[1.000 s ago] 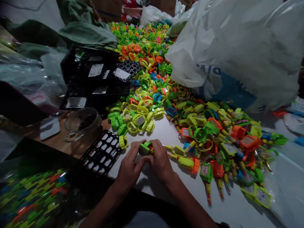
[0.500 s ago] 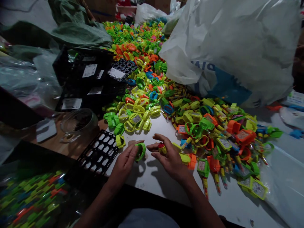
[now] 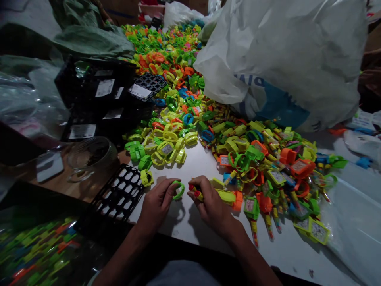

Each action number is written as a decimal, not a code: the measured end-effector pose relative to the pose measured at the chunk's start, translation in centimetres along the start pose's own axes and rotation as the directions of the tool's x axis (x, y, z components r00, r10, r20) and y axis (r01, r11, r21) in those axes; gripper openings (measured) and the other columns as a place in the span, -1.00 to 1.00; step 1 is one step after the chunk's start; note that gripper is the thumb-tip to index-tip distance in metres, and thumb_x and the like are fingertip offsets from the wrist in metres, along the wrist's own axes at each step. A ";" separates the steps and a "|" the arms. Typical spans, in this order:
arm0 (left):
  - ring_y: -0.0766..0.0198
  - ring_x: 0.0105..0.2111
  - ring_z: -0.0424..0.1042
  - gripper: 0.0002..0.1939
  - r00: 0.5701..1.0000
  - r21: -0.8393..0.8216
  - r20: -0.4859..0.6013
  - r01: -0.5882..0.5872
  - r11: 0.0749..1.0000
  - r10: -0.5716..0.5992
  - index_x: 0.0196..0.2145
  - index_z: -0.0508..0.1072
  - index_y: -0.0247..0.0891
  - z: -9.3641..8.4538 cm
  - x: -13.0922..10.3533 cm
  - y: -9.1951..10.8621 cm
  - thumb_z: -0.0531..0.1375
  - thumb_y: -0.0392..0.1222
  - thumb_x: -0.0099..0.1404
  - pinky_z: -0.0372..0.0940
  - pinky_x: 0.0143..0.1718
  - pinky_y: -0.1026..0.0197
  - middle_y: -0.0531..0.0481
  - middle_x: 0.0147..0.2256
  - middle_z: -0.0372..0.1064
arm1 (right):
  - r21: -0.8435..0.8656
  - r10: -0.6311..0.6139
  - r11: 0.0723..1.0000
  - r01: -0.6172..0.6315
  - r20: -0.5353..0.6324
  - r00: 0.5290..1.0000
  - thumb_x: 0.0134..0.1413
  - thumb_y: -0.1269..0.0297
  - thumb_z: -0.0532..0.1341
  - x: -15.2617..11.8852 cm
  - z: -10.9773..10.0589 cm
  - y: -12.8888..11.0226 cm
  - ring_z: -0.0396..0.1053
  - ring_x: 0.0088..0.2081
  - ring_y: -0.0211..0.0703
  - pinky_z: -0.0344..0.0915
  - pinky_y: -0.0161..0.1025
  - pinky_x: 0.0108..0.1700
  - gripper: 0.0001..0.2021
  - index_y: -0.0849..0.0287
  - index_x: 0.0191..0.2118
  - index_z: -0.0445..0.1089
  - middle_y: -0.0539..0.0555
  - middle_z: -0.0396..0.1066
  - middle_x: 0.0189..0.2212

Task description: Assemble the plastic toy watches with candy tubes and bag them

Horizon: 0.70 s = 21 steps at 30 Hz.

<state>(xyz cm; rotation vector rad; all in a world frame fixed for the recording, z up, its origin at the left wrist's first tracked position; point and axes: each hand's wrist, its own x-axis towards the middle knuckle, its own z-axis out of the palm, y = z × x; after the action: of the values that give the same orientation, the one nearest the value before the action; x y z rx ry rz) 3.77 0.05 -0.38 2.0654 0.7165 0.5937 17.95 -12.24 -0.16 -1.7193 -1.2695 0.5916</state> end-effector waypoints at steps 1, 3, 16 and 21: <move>0.31 -0.21 0.42 -0.78 1.000 0.015 -0.003 -0.031 0.999 0.031 -0.15 0.43 -0.22 0.0 0.0 0.1 0.02 -0.14 0.40 0.28 -0.17 0.27 -0.01 -0.25 0.46 | -0.010 -0.035 0.999 0.035 0.010 0.999 0.25 0.27 0.09 0.0 -0.1 0.0 0.35 -0.17 -0.18 0.32 -0.22 -0.12 -0.79 0.09 -0.01 0.23 0.11 0.36 -0.17; 0.31 -0.22 0.42 -0.78 0.997 0.038 0.001 -0.074 0.997 0.074 -0.15 0.42 -0.23 -0.1 0.0 0.3 0.02 -0.16 0.40 0.28 -0.18 0.27 -0.02 -0.26 0.45 | -0.032 -0.090 0.995 0.091 0.018 0.996 0.24 0.28 0.10 0.1 -0.3 0.0 0.35 -0.18 -0.19 0.31 -0.24 -0.14 -0.78 0.08 -0.01 0.26 0.09 0.36 -0.19; 0.26 -0.29 0.40 -0.72 0.996 0.116 0.078 0.039 0.992 -0.048 -0.28 0.41 -0.21 0.0 -0.2 0.5 -0.05 -0.09 0.41 0.23 -0.25 0.24 -0.01 -0.34 0.43 | -0.344 -0.335 0.880 0.327 0.039 0.942 0.25 0.44 0.01 0.2 0.6 0.1 0.39 -0.10 -0.07 0.40 -0.11 -0.09 -0.67 0.13 0.10 0.23 0.19 0.43 -0.17; 0.24 -0.37 0.37 -0.64 0.974 0.174 0.140 0.156 0.972 -0.181 -0.41 0.38 -0.21 0.0 -0.1 0.7 -0.08 -0.05 0.40 0.18 -0.32 0.22 -0.01 -0.42 0.41 | -0.516 -0.341 0.761 0.392 0.195 0.920 0.23 0.51 0.00 -0.4 0.8 0.3 0.39 -0.14 -0.06 0.42 -0.12 -0.16 -0.60 0.23 0.17 0.17 0.25 0.42 -0.15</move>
<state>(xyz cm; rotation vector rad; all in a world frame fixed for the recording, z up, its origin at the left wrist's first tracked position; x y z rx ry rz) 3.88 -0.32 0.19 2.1447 0.8625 0.2830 17.34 -12.29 -0.85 -1.8208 -1.9221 0.0593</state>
